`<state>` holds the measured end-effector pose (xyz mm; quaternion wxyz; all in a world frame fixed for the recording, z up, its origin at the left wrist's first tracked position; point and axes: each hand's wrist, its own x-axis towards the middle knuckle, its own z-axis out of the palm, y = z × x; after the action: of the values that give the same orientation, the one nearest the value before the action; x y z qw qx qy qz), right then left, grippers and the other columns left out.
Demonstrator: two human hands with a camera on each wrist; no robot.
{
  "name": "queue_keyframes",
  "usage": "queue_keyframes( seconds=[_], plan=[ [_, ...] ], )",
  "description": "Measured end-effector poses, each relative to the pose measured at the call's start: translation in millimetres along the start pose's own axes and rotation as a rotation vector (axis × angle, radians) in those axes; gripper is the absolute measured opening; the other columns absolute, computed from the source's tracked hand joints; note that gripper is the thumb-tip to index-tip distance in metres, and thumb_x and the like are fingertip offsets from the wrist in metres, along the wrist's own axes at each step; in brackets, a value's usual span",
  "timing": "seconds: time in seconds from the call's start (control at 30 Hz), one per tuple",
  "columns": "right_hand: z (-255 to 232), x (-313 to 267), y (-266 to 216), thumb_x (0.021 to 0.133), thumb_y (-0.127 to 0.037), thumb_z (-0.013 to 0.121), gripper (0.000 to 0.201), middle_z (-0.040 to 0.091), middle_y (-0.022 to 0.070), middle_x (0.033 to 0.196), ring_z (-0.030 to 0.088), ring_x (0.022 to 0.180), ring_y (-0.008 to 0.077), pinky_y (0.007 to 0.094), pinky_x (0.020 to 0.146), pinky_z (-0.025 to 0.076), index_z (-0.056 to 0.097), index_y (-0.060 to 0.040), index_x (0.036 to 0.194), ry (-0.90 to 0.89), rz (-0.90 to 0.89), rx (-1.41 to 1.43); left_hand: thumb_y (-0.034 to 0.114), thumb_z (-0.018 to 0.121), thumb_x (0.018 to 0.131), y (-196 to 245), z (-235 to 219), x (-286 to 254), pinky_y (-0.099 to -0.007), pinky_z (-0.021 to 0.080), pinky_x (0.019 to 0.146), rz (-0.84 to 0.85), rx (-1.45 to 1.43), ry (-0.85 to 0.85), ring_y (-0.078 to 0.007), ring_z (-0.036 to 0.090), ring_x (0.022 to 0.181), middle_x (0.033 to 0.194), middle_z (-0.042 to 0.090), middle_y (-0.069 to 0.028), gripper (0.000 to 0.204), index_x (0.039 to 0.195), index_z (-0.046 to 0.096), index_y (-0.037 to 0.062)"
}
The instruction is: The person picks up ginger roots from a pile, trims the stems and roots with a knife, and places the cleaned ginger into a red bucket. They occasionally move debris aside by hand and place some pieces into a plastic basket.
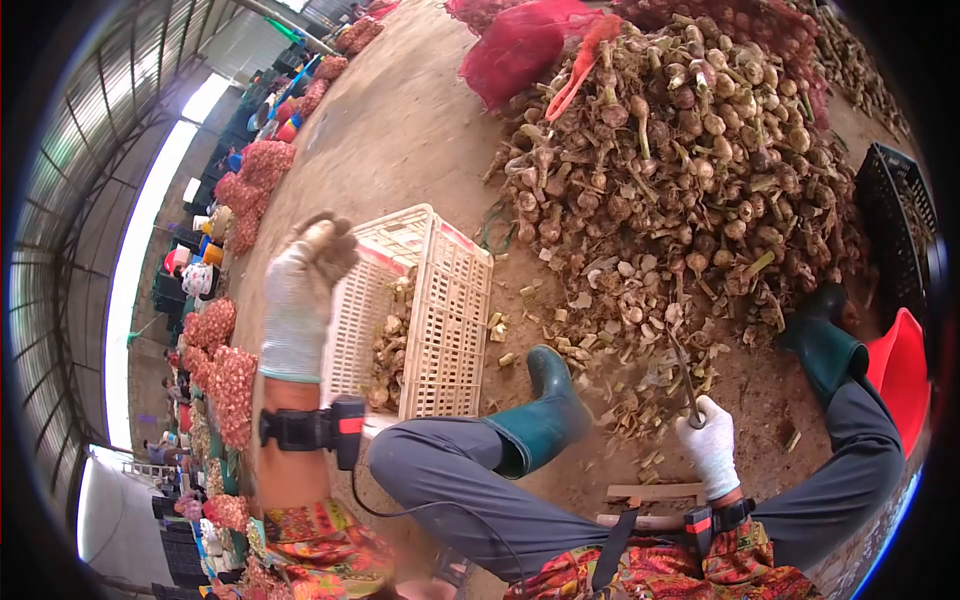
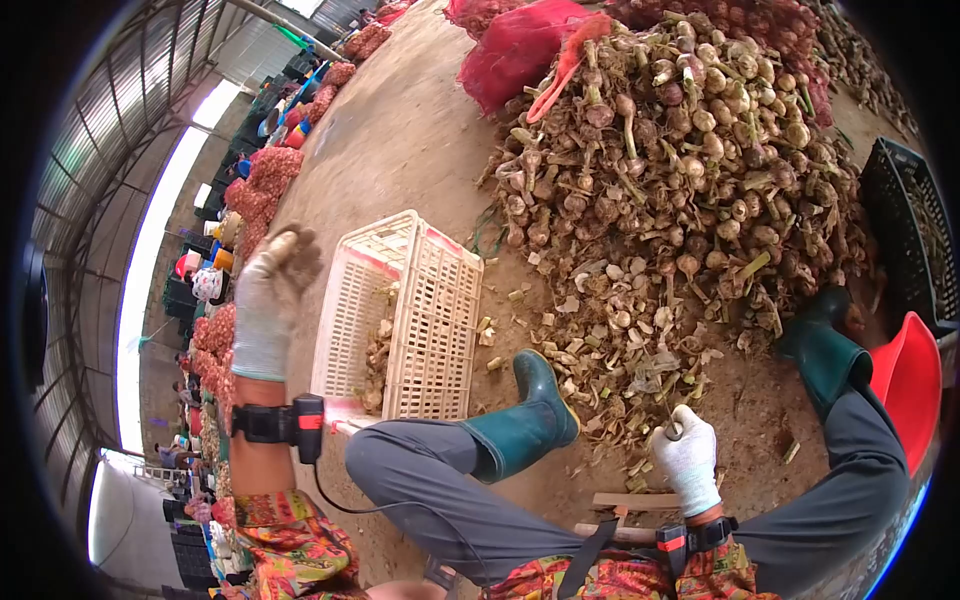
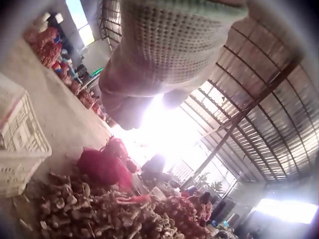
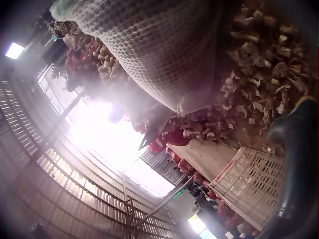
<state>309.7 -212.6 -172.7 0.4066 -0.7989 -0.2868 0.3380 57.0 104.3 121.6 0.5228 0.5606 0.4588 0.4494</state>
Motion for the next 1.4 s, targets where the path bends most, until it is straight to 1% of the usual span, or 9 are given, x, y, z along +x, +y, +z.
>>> queue_keyframes(
  seconds=[0.23,0.4,0.57,0.63,0.77,0.83,1.0,1.27,1.4],
  plan=[
    [10,9,27,0.072,0.0,0.058,0.012,0.035,-0.0016,0.058,0.032,0.059,0.0049,0.025,0.05,0.031,0.047,-0.0042,0.071,-0.048,-0.051,0.147,0.017,0.062,0.085,71,-24,-15,-0.0265,0.05,0.07,0.338,0.632,0.137,-0.0125,0.061,0.078,0.09,0.066,-0.0066,0.029,0.107,0.063,-0.0012],
    [10,16,37,0.079,-0.003,0.059,0.009,0.038,-0.007,0.057,0.036,0.05,0.0031,0.0235,0.044,0.029,0.051,-0.007,0.075,-0.103,-0.099,0.192,0.015,0.067,0.078,9,17,0,-0.0303,0.053,0.072,0.432,0.613,-0.031,-0.0164,0.064,0.075,0.081,0.068,-0.0094,0.022,0.095,0.067,0.0012],
    [5,16,43,0.077,-0.001,0.058,0.006,0.041,-0.0056,0.064,0.038,0.061,0.0056,0.0241,0.053,0.034,0.053,-0.002,0.077,-0.052,-0.13,0.116,0.013,0.068,0.081,-106,102,-15,-0.0246,0.047,0.063,0.134,0.373,-0.226,-0.0102,0.057,0.071,0.08,0.063,-0.0027,0.024,0.101,0.064,0.0011],
    [3,10,29,0.074,-0.006,0.066,0.013,0.048,0.0057,0.062,0.04,0.059,0.0086,0.0276,0.053,0.039,0.054,-0.0011,0.076,0.077,-0.245,-0.053,0.014,0.067,0.082,-157,130,-23,-0.0242,0.046,0.063,-0.112,0.148,-0.346,-0.0099,0.056,0.073,0.082,0.063,-0.0029,0.025,0.103,0.063,0.0019],
    [14,7,44,0.073,-0.023,0.068,0.022,0.059,0.0182,0.071,0.059,0.064,0.0316,0.0382,0.06,0.047,0.06,-0.0048,0.083,0.088,-0.04,0.012,0.014,0.066,0.081,-239,169,-51,-0.0274,0.048,0.068,-0.311,0.031,-0.458,-0.0122,0.058,0.079,0.088,0.063,-0.0042,0.025,0.103,0.062,0.0013],
    [-2,4,17,0.074,-0.028,0.065,0.024,0.063,0.0165,0.077,0.062,0.073,0.0343,0.0401,0.066,0.049,0.062,-0.0066,0.085,-0.028,0.171,-0.056,0.01,0.065,0.081,-258,183,-68,-0.0274,0.049,0.065,-0.498,0.04,-0.469,-0.0132,0.059,0.074,0.089,0.064,-0.0051,0.025,0.105,0.062,0.0015],
    [-3,8,32,0.076,-0.032,0.062,0.038,0.066,0.0208,0.094,0.063,0.091,0.0365,0.0414,0.077,0.049,0.058,-0.0013,0.097,-0.026,0.308,0.172,0.009,0.061,0.083,-355,190,-79,-0.0385,0.056,0.066,-0.532,0.139,-0.57,-0.0209,0.064,0.076,0.094,0.063,-0.01,0.029,0.11,0.059,-0.0007],
    [-40,39,25,0.084,-0.031,0.057,0.036,0.063,0.0211,0.088,0.063,0.081,0.0365,0.044,0.074,0.048,0.048,-0.0018,0.103,0.085,0.614,0.296,0.005,0.056,0.086,-368,210,-97,-0.028,0.052,0.055,-0.816,0.038,-0.511,-0.0172,0.061,0.065,0.086,0.061,-0.0095,0.023,0.109,0.055,-0.0027],
    [-47,78,34,0.083,-0.028,0.057,0.037,0.062,0.0246,0.096,0.061,0.09,0.042,0.0474,0.08,0.047,0.047,-0.0019,0.106,0.237,0.478,0.078,0.005,0.056,0.086,-382,209,-96,-0.0298,0.053,0.059,-0.874,0.001,-0.522,-0.0196,0.062,0.068,0.089,0.063,-0.0123,0.028,0.112,0.053,-0.004]
  ],
)
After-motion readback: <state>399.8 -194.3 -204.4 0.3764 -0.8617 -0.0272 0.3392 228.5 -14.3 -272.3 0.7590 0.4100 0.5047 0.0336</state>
